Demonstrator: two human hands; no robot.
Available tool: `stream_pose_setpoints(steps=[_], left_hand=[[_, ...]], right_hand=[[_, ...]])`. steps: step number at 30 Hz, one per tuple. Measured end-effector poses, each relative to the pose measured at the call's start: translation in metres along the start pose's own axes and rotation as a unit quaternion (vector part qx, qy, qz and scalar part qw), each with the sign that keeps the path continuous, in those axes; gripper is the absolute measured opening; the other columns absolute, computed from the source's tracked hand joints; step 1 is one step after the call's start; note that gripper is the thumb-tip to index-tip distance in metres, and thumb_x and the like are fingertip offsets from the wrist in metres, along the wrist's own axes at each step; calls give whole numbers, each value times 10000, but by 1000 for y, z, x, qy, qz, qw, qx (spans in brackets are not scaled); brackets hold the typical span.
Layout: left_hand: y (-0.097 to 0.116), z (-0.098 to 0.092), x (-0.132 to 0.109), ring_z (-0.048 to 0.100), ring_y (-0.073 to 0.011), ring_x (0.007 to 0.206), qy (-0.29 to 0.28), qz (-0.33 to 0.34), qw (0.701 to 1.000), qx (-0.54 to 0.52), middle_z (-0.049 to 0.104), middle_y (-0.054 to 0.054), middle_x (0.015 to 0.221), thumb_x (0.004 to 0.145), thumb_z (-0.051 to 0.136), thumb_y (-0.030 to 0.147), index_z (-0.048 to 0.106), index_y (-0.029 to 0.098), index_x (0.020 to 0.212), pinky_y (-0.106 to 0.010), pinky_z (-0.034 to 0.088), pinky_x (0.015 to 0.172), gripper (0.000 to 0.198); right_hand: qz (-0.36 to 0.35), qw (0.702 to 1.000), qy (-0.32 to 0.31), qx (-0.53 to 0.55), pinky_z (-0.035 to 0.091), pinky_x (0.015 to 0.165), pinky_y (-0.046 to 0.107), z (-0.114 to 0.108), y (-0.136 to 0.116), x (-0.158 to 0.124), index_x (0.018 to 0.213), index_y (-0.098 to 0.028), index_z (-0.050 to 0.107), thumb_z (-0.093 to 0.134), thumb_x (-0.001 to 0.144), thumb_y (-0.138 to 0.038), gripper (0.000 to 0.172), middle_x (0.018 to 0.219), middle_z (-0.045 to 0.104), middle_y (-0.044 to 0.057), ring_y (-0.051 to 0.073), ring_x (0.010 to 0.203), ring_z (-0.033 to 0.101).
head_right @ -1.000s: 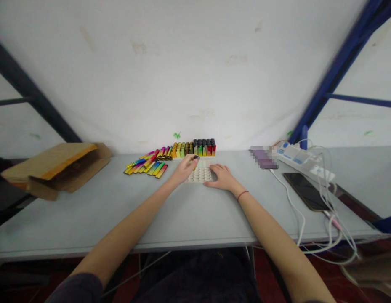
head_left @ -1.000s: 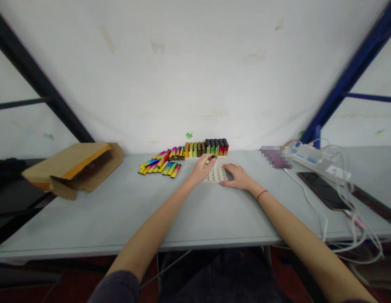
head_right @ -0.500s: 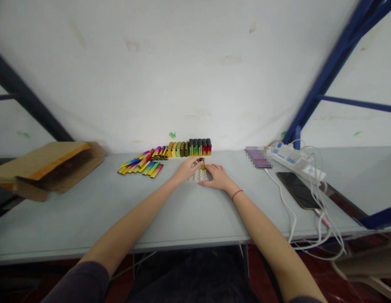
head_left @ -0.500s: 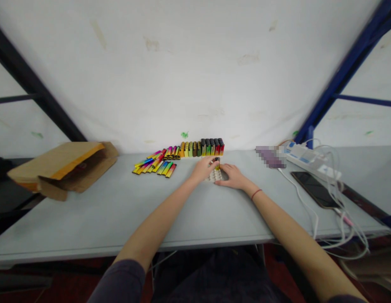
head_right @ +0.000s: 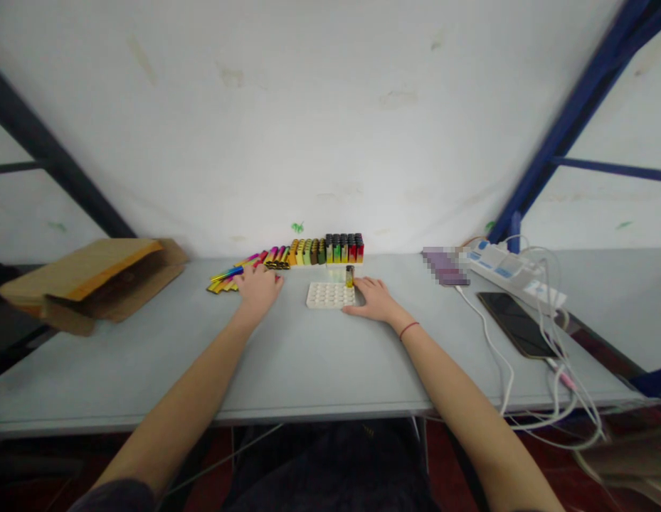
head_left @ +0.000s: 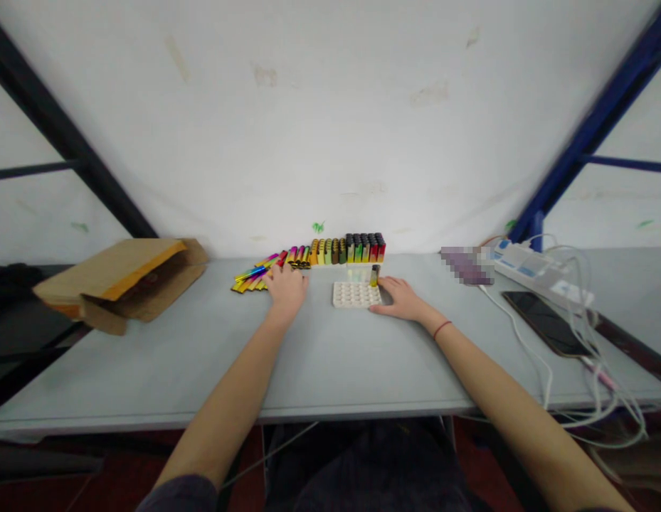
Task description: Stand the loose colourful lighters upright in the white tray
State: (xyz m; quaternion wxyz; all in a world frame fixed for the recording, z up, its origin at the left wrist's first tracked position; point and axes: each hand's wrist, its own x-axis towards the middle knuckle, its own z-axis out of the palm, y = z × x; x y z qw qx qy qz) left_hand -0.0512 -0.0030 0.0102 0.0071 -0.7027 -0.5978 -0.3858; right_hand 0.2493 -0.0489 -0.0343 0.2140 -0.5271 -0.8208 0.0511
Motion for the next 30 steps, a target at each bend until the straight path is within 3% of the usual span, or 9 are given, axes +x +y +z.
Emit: stream_pose_setpoints(steps=[3,7,13,16,19,22,25,28,30], left_hand=[[-6,-1,-5,417,-465,1253,-61,-21,998,21,671,-169,966,757,661,210,596,192,635,-624,263,1015,140],[9,6,-10,557,-380,1129,-164,1,986,-16,680,-158,941,810,638,247,623,195,755,-482,387,963,76],[22,20,-11,652,-224,824,-134,-39,971,-195,642,-71,765,885,539,165,583,199,802,-296,456,796,101],[26,28,-12,592,-138,564,-117,-135,924,-338,609,-2,720,963,427,226,529,221,912,-239,448,601,114],[33,33,-14,474,-92,401,-118,-220,858,-449,567,53,664,1001,356,319,462,241,968,-196,350,429,136],[38,33,-14,447,-74,390,-130,-267,790,-536,513,67,602,980,413,392,479,214,918,-178,323,396,199],[40,31,-12,486,-67,433,-141,-311,722,-602,527,54,606,920,531,364,513,182,895,-177,392,438,185],[39,27,-10,551,-75,490,-141,-302,694,-639,580,52,668,858,621,327,505,202,956,-188,460,498,197],[37,25,-10,514,-76,440,-157,-286,691,-645,560,77,638,845,631,376,485,239,988,-183,425,450,247]], right_hand=[[0,1000,1,-2,362,1082,541,0,2,-1,1382,-172,508,646,800,-635,756,1408,563,180,382,1308,490],[-7,1000,-9,0,366,1079,534,-2,3,-2,1377,-179,504,616,815,-655,744,1396,570,170,371,1293,501],[-2,1000,-13,1,361,1081,541,-3,5,-1,1377,-152,498,619,804,-665,779,1406,555,190,389,1302,489],[-3,1000,-9,3,365,1073,553,-1,6,-2,1372,-173,503,628,801,-655,757,1397,566,181,392,1293,495],[-6,1000,-15,0,366,1076,537,-1,6,-2,1374,-172,498,614,809,-665,759,1398,563,178,383,1296,495],[-9,1000,-15,-3,363,1081,526,-2,5,-2,1378,-165,494,609,816,-665,761,1402,559,182,377,1300,494],[-6,1000,-13,-4,369,1075,530,-2,5,-1,1374,-157,498,619,814,-654,758,1400,561,190,380,1292,502],[-10,1000,-11,-7,375,1072,533,-2,4,-1,1367,-147,503,614,813,-658,762,1395,565,194,380,1288,507],[-12,1000,-10,-10,374,1076,532,-2,4,-1,1368,-140,502,609,815,-661,768,1396,563,198,380,1290,507]])
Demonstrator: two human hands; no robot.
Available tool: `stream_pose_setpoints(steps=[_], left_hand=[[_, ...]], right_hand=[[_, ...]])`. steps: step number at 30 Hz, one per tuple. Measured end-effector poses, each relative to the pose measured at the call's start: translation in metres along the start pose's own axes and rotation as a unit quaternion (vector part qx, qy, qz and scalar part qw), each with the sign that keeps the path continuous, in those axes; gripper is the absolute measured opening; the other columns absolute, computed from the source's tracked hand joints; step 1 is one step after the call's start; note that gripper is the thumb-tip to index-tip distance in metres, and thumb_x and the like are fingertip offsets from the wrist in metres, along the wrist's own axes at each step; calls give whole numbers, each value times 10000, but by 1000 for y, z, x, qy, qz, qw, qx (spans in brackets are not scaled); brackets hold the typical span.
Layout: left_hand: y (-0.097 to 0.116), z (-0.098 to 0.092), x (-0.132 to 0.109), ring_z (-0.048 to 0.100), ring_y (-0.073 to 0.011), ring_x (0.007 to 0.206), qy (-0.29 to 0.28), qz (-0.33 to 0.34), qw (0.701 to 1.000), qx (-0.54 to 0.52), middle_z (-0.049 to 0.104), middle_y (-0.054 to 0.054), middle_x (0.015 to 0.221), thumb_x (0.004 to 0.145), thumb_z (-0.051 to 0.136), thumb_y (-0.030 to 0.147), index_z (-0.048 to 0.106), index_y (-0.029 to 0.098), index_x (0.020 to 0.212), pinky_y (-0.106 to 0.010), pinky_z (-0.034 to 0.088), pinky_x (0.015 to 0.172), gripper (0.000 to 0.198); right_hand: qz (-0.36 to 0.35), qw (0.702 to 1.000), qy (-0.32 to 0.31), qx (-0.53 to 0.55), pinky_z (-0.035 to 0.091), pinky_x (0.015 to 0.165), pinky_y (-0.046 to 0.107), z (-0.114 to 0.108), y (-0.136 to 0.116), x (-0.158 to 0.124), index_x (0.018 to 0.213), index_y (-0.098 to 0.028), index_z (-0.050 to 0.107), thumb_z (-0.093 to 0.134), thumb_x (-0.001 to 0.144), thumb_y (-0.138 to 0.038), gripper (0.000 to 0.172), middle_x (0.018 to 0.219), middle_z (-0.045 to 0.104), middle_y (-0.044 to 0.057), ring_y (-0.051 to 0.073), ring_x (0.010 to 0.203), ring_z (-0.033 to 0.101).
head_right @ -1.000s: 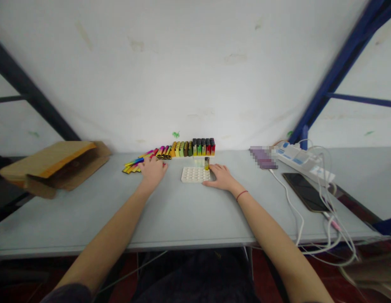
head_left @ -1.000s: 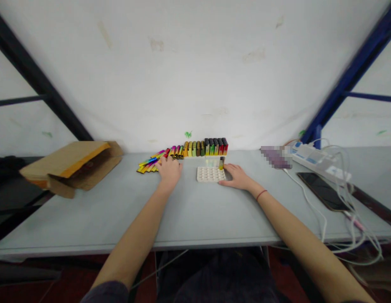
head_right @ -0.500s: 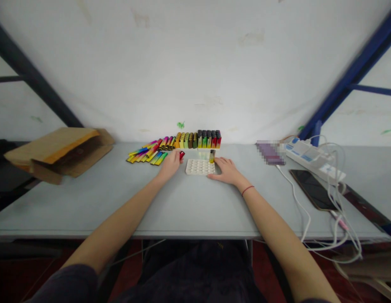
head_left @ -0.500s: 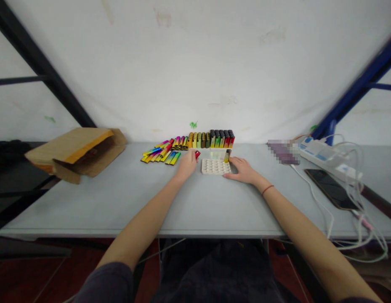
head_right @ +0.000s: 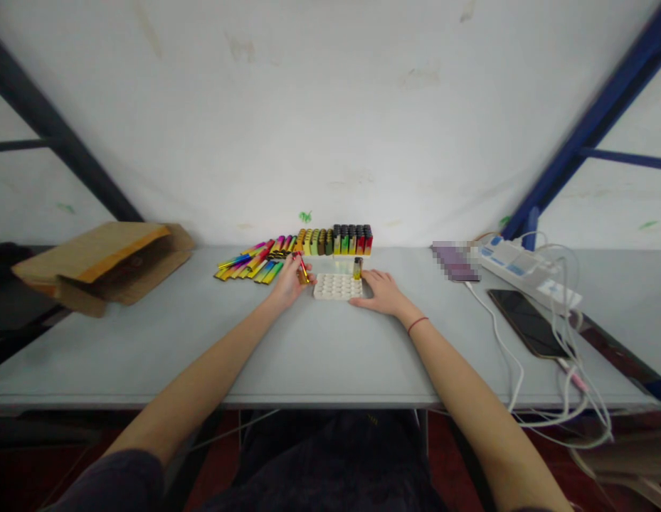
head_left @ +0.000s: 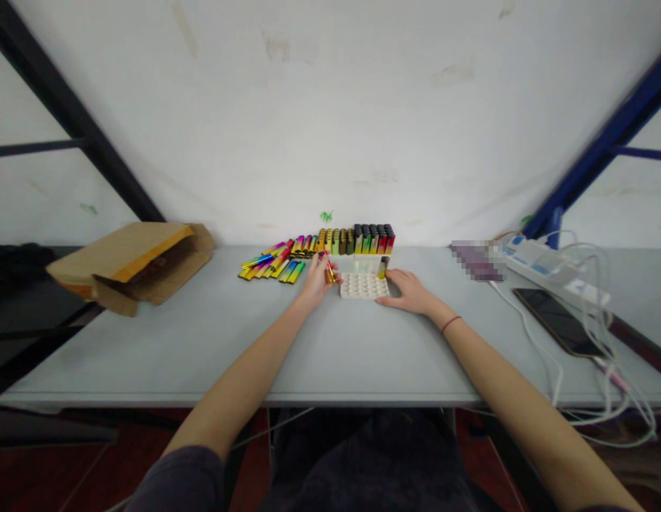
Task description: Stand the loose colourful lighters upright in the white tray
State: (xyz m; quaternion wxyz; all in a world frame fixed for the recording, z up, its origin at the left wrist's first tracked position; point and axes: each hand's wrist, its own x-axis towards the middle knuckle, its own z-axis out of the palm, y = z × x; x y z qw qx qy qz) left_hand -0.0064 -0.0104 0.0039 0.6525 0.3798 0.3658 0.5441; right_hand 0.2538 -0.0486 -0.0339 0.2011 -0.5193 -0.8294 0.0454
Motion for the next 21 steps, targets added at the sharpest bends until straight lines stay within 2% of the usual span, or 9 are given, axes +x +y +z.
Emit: stream_pose_setpoints(steps=[2,4,7,9,15,21], left_hand=[[2,-1,-1,383,-63,345,-16,-12,1000,2,467,108,539,849,599,444,480,248,959,-160,303,368,254],[4,-1,-1,263,-55,303,-22,-32,999,-4,357,115,464,860,527,530,484,226,851,-166,209,333,308],[7,0,-3,223,-57,300,-19,-56,998,-8,278,97,406,854,403,661,418,213,651,-187,202,324,493],[8,1,-4,208,-58,300,-14,-62,998,1,242,88,378,844,364,697,361,222,575,-193,189,323,546],[9,4,-7,158,-59,305,-16,-67,997,14,205,84,371,878,340,544,321,224,523,-194,150,329,478],[8,8,-8,124,-66,311,41,-55,998,-3,172,81,389,896,265,420,288,223,535,-191,106,334,411]], right_hand=[[2,1000,2,-3,374,1077,531,0,0,0,1371,-140,499,609,814,-662,771,1400,561,199,381,1294,505],[3,1000,5,-4,377,1076,529,0,0,0,1372,-148,499,613,813,-660,766,1400,562,195,381,1295,505],[1,1000,1,-3,379,1074,530,0,0,-1,1365,-147,502,611,816,-658,758,1401,561,194,379,1293,506],[0,1000,-3,-2,376,1076,531,0,0,0,1364,-143,501,607,819,-659,758,1406,557,195,378,1295,503],[-2,1000,-5,3,378,1070,536,0,0,0,1359,-136,503,610,820,-654,755,1402,560,196,381,1290,505],[-5,1000,7,7,373,1070,539,0,-1,-1,1373,-174,500,624,820,-633,729,1401,566,178,376,1287,508]])
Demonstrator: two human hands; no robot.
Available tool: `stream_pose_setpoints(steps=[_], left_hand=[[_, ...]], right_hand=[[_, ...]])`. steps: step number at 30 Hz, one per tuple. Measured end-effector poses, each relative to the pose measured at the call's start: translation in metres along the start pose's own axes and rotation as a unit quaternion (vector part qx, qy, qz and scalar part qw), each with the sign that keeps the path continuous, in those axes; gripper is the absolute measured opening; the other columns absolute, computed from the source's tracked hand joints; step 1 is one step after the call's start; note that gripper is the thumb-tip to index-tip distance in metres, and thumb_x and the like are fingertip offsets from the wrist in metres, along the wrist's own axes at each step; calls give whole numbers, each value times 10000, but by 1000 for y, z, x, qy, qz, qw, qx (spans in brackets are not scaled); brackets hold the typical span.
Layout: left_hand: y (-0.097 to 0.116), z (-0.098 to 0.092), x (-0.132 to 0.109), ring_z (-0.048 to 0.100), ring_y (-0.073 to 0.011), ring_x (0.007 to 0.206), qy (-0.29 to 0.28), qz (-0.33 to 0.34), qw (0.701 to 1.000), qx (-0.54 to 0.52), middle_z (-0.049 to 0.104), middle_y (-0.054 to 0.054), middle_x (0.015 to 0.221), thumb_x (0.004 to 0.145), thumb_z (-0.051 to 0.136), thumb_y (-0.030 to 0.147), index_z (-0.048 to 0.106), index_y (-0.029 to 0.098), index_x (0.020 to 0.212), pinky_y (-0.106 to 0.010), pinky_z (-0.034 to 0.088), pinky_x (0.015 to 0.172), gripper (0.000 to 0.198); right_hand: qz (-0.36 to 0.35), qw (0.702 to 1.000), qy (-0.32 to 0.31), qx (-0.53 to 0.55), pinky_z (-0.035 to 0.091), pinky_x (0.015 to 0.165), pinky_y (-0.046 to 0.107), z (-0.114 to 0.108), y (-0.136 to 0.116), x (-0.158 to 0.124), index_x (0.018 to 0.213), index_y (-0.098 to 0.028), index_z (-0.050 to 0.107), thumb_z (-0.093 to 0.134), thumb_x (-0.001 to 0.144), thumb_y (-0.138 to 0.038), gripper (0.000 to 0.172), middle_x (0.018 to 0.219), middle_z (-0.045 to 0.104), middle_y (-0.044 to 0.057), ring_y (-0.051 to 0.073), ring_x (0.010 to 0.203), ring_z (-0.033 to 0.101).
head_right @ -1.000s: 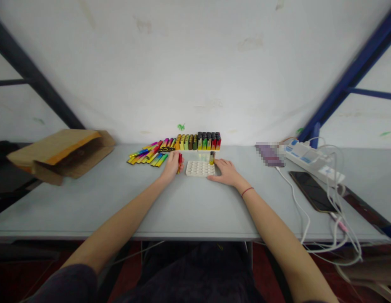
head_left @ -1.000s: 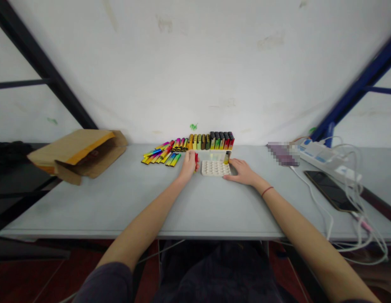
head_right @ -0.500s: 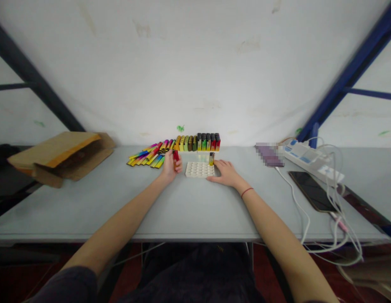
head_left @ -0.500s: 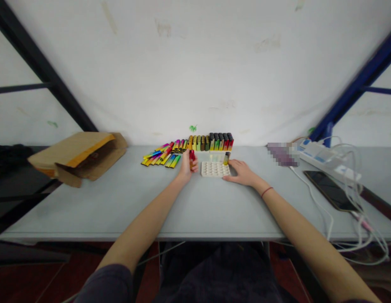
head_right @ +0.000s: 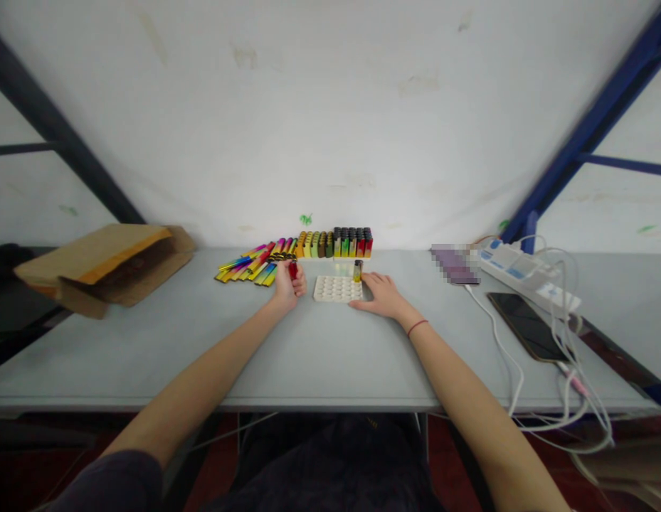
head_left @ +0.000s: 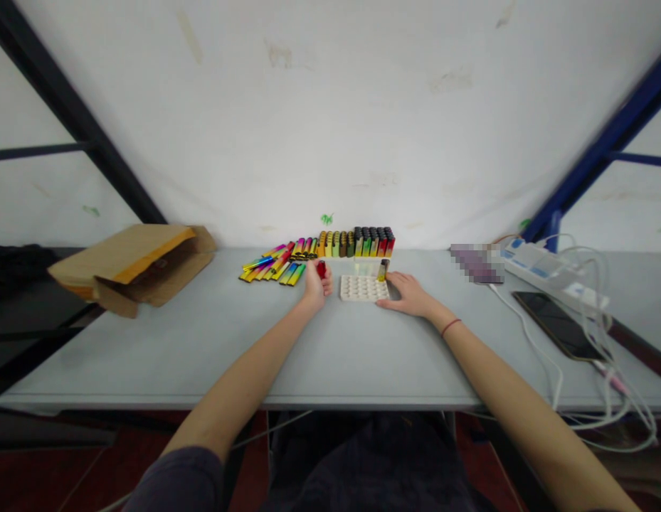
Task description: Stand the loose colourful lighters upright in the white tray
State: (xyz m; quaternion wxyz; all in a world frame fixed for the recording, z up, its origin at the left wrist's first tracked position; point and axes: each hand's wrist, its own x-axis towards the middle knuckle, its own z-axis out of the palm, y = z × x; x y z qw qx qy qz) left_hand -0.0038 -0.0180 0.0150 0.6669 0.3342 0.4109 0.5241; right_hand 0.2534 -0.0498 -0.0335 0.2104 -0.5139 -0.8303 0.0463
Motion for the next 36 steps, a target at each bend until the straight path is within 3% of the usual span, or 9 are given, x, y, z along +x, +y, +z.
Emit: stream_pose_setpoints(steps=[4,11,20,23,25,28,31,33,36], left_hand=[[-2,1,0,127,-65,310,13,7,1000,-4,178,80,389,902,251,385,293,219,539,-189,95,338,400],[0,3,-2,132,-63,308,26,11,1000,-4,173,88,387,905,301,471,298,222,553,-194,98,346,431],[-3,2,0,131,-74,311,36,12,999,5,176,81,392,913,263,414,298,226,558,-199,95,342,403],[-6,4,2,158,-73,321,17,17,999,43,215,87,400,908,292,495,347,227,586,-205,132,349,423],[-9,9,3,214,-74,341,-26,41,995,89,283,90,424,888,373,524,413,218,648,-207,181,371,391],[-12,23,4,411,-91,466,-107,161,964,183,456,76,534,850,524,412,487,210,819,-198,351,496,208],[-13,41,4,574,-134,767,-169,282,897,297,614,18,769,849,579,327,544,209,920,-237,456,749,142],[-16,50,5,586,-170,926,-177,325,858,357,645,-34,933,844,613,310,603,195,934,-267,456,834,146],[-24,54,9,591,-199,975,-168,340,833,402,654,-74,1036,839,649,302,663,182,985,-289,471,827,190]], right_hand=[[1,1000,-2,0,375,1068,537,-1,0,0,1366,-168,506,620,819,-641,732,1395,568,180,373,1280,514],[-5,1000,-7,2,394,1050,514,-2,-1,1,1349,-145,508,623,821,-629,725,1384,572,189,360,1253,532],[-1,1000,-6,2,388,1053,511,-2,-2,1,1353,-166,508,631,817,-616,710,1385,575,178,357,1252,533],[3,1000,-7,-2,379,1062,512,-2,-3,1,1358,-145,502,624,821,-623,729,1389,570,191,361,1261,525],[4,1000,-5,-3,376,1065,516,-1,-3,0,1361,-139,499,620,823,-627,736,1391,566,196,363,1267,520],[1,1000,-3,-2,379,1062,518,-1,-3,0,1360,-150,501,620,822,-633,734,1388,570,190,364,1272,516],[2,1000,-3,-5,384,1056,525,0,-2,0,1357,-172,508,621,817,-645,727,1382,577,176,368,1264,520],[5,1000,-3,-7,385,1053,531,1,-1,0,1362,-174,507,624,811,-652,738,1379,579,174,375,1260,521],[7,1000,-5,-5,380,1056,536,1,-1,1,1375,-167,501,626,807,-659,763,1380,578,182,383,1269,513]])
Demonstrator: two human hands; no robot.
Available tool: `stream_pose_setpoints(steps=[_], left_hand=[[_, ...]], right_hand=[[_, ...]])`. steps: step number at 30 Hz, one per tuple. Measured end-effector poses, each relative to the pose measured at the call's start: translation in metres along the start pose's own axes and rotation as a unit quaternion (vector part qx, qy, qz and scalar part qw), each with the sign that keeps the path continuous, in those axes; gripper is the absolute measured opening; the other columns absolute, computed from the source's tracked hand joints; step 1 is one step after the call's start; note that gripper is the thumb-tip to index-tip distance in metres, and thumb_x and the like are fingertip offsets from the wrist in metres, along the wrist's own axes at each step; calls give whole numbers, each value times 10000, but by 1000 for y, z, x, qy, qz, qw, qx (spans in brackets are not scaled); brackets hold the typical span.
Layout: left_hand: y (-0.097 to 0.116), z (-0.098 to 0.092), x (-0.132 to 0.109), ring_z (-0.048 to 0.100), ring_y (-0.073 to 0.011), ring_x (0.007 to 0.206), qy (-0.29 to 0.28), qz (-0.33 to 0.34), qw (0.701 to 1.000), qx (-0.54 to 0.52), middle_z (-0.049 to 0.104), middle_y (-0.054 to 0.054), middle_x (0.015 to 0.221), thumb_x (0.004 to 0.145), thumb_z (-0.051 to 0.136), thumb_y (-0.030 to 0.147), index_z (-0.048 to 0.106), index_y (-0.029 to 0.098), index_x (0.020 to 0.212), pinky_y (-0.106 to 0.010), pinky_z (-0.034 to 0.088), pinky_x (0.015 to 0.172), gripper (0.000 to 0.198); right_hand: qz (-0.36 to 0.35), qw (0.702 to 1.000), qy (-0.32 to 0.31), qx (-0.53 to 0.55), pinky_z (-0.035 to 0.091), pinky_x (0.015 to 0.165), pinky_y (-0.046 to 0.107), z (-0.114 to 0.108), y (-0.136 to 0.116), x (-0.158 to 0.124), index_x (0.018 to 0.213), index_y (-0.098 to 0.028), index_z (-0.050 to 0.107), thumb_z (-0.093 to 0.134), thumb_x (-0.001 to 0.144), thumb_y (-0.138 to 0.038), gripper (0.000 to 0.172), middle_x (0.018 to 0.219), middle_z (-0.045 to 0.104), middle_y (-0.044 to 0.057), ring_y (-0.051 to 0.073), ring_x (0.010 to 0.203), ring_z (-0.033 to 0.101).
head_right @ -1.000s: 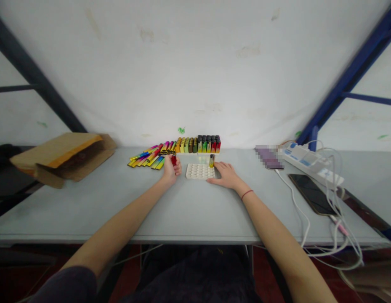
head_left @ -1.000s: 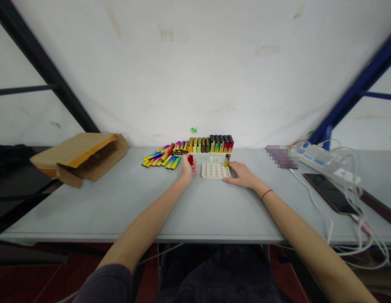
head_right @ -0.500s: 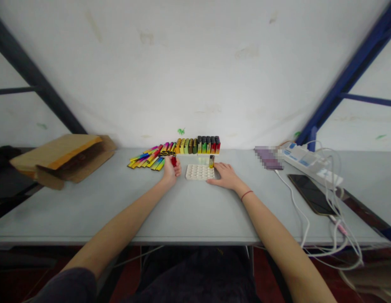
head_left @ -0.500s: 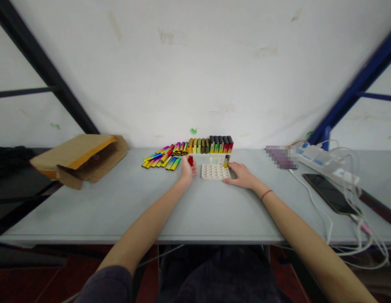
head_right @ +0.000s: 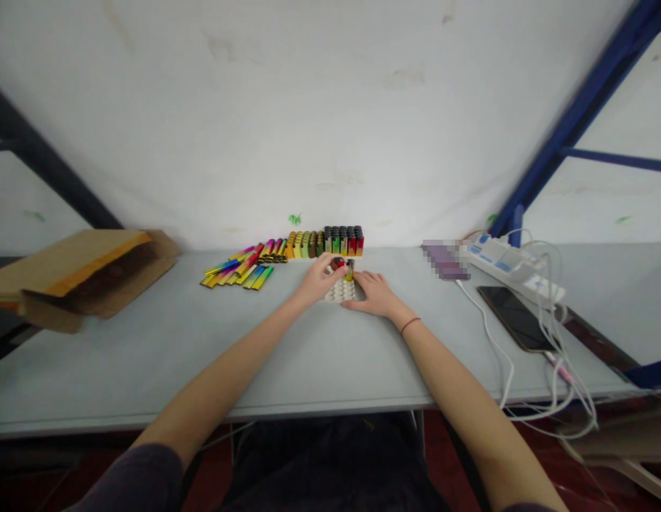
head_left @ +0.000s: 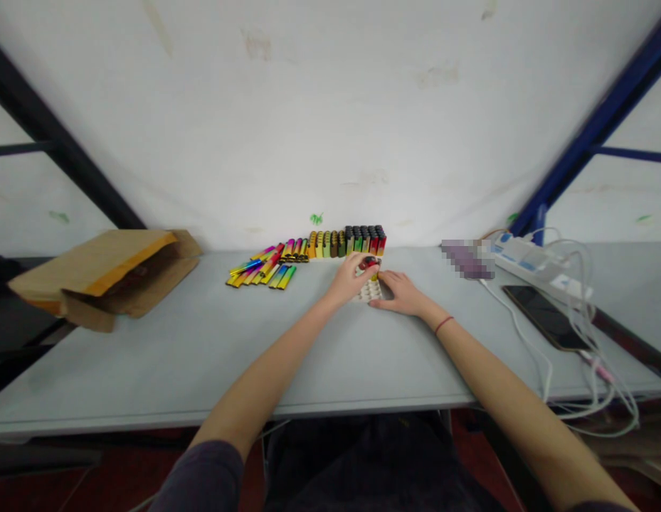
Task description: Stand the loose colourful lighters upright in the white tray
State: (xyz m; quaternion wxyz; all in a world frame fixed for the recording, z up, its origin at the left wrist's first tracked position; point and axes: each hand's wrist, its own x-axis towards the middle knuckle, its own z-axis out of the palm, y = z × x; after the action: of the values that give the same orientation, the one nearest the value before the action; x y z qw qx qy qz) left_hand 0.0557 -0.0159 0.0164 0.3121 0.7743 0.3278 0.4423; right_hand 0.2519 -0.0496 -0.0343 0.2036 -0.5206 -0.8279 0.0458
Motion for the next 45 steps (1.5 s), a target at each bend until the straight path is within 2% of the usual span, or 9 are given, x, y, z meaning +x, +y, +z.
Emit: stream_pose_setpoints(steps=[5,10,19,25,32,36,39,42,45], left_hand=[[-13,7,-4,614,-216,1002,-28,7,1000,10,680,-86,1102,862,650,318,681,185,1064,-323,497,871,244],[-14,10,-3,620,-231,1017,-46,9,997,55,685,-99,1096,854,673,310,673,171,1037,-358,487,932,230],[-9,10,-9,636,-185,843,-10,10,997,76,664,-45,977,851,691,327,608,219,1059,-338,514,852,249],[-3,10,-11,627,-215,1030,-34,65,984,162,651,-87,1162,924,578,269,610,221,1192,-354,480,964,275],[0,0,-14,587,-254,1105,-41,90,968,233,668,-114,1158,922,567,294,594,195,1267,-388,425,1014,360],[4,-27,-15,557,-285,1125,21,5,953,303,675,-128,1144,947,495,306,607,187,1252,-424,400,1014,346],[-1,-59,-15,457,-362,1248,101,-125,898,410,622,-175,1277,925,490,283,612,172,1257,-498,383,1005,371],[-10,-91,-15,409,-421,1280,84,-234,840,482,568,-228,1346,882,536,314,662,139,1192,-549,377,988,378],[-19,-109,-15,396,-444,1294,40,-300,812,499,557,-225,1374,847,578,349,708,152,1124,-574,371,983,364]], right_hand=[[0,1000,4,0,370,1066,532,1,0,0,1373,-140,509,626,804,-670,787,1374,580,193,383,1281,502],[-5,1000,13,-1,367,1069,526,4,4,-1,1368,-160,511,615,812,-678,767,1376,579,183,369,1277,512],[-8,1000,11,-5,382,1049,527,2,3,-1,1329,-182,539,620,815,-658,705,1351,594,172,364,1252,525],[-4,1000,7,-8,398,1023,508,-1,0,0,1285,-182,554,629,810,-653,673,1313,613,169,360,1198,555],[-5,1000,0,-17,409,1007,485,-2,-2,0,1260,-159,560,607,823,-667,672,1270,627,179,357,1171,570],[-6,1000,2,-17,407,1017,496,-1,-1,1,1309,-164,533,613,820,-664,704,1295,621,178,363,1192,560],[-5,1000,4,-18,397,1034,513,-1,-1,1,1336,-166,518,608,823,-665,721,1325,606,183,368,1216,549],[-5,1000,0,-15,394,1042,508,-1,-1,1,1332,-161,525,603,824,-674,726,1322,607,186,367,1219,549],[-5,1000,1,-14,399,1035,499,-1,-2,1,1325,-153,531,606,826,-669,722,1312,611,188,363,1205,559]])
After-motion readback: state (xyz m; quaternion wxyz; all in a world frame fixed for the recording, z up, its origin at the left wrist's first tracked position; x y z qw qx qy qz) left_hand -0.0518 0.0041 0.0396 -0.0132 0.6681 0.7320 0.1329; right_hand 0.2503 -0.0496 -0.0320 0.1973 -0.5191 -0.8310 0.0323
